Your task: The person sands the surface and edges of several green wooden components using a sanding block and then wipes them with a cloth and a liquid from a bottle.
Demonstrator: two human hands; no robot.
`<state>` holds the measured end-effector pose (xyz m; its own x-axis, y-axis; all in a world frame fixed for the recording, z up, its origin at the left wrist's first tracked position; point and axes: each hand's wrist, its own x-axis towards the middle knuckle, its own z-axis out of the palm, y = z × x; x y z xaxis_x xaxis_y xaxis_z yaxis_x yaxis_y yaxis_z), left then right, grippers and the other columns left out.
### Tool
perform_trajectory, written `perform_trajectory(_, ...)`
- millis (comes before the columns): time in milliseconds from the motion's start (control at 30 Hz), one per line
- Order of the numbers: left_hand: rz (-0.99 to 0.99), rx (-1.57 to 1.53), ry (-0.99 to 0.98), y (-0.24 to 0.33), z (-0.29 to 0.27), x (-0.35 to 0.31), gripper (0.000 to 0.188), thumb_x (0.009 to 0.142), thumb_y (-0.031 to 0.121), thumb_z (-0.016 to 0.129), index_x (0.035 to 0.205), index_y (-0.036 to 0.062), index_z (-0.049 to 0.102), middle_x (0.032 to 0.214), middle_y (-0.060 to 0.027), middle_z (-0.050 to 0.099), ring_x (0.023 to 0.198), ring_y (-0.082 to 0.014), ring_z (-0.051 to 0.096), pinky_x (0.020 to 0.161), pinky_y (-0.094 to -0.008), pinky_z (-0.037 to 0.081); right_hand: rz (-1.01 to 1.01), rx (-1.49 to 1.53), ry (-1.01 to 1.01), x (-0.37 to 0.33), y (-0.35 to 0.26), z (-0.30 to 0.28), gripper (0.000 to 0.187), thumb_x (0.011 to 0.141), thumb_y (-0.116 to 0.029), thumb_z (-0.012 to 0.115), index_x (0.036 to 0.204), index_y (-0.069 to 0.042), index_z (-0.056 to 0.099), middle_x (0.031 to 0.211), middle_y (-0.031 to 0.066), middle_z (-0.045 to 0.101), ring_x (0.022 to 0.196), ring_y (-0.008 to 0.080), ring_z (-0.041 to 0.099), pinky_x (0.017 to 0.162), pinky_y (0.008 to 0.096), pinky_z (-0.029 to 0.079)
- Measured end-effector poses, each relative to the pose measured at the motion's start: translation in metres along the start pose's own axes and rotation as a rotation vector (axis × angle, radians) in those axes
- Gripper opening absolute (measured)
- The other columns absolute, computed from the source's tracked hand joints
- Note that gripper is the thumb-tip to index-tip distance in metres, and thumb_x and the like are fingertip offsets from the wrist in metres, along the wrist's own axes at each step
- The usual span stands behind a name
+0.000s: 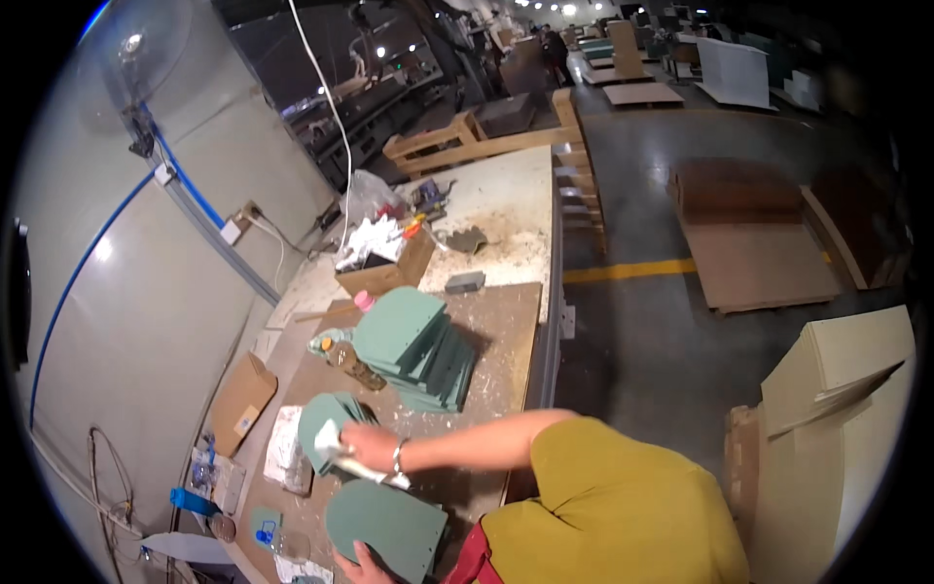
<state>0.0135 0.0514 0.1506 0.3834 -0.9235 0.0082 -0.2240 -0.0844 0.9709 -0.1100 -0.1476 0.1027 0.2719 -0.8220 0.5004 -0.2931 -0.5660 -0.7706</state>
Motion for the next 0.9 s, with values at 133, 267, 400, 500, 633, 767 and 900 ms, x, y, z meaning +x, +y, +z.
perform_trajectory(133,-0.098,0.145,0.147,-0.021,-0.011,0.030,0.057,0.097,0.030,0.048,0.140,-0.0051,0.034,0.136,-0.0239,0.045,0.124,-0.0335,0.043,0.104,-0.0435,0.035,-0.231,-0.098,0.025,-0.004,-0.032,0.000,0.024,0.083,-0.022,0.062,0.092,-0.001,0.055,0.090,0.0186,0.055,0.080,0.0395,0.056,0.070,0.0453,0.046)
perform_trajectory(267,-0.220,-0.581,0.060,-0.041,-0.002,0.055,0.057,0.098,0.034,0.046,0.143,0.0018,0.031,0.138,-0.0207,0.043,0.128,-0.0318,0.040,0.106,-0.0437,0.035,-0.717,-0.289,-0.264,-0.055,-0.066,0.038,0.043,0.080,-0.019,0.061,0.121,-0.008,0.053,0.114,0.0145,0.057,0.111,0.0307,0.055,0.090,0.0438,0.042)
perform_trajectory(400,-0.211,-0.705,0.094,-0.053,-0.005,0.077,0.054,0.098,0.029,0.048,0.143,0.0032,0.032,0.138,-0.0179,0.044,0.126,-0.0306,0.043,0.103,-0.0446,0.038,-0.460,-0.310,-0.217,0.003,-0.040,0.039,0.035,0.079,-0.014,0.060,0.112,-0.008,0.054,0.099,0.0150,0.054,0.092,0.0356,0.055,0.078,0.0439,0.045)
perform_trajectory(500,-0.158,-0.787,0.163,-0.058,-0.019,0.087,0.052,0.097,0.025,0.049,0.142,0.0042,0.033,0.138,-0.0158,0.045,0.124,-0.0297,0.045,0.102,-0.0453,0.040,-0.579,-0.283,-0.390,-0.022,-0.051,0.055,0.041,0.078,-0.014,0.060,0.118,-0.009,0.053,0.104,0.0143,0.054,0.095,0.0345,0.056,0.080,0.0445,0.045)
perform_trajectory(633,0.017,-0.909,0.323,-0.072,-0.059,0.099,0.050,0.097,0.020,0.051,0.142,0.0056,0.034,0.138,-0.0130,0.046,0.122,-0.0286,0.049,0.100,-0.0463,0.043,-0.819,-0.112,-0.569,-0.058,-0.056,0.063,0.043,0.078,-0.013,0.060,0.120,-0.010,0.053,0.106,0.0157,0.055,0.097,0.0354,0.057,0.082,0.0443,0.046)
perform_trajectory(767,0.024,-0.958,0.477,0.002,-0.089,0.081,0.048,0.100,0.026,0.043,0.143,0.0046,0.032,0.139,-0.0138,0.043,0.123,-0.0292,0.047,0.101,-0.0429,0.044,-0.173,-0.220,-0.652,-0.015,0.013,0.011,0.029,0.073,-0.015,0.067,0.101,-0.008,0.061,0.106,0.0160,0.058,0.100,0.0363,0.055,0.083,0.0441,0.046)
perform_trajectory(900,0.041,-1.002,0.585,-0.016,-0.114,0.079,0.047,0.098,0.026,0.050,0.141,0.0112,0.037,0.142,-0.0098,0.042,0.126,-0.0283,0.044,0.106,-0.0476,0.037,0.115,0.123,-0.458,-0.048,0.020,0.010,0.032,0.082,-0.002,0.057,0.113,-0.007,0.062,0.109,0.0142,0.065,0.102,0.0274,0.062,0.089,0.0367,0.047)
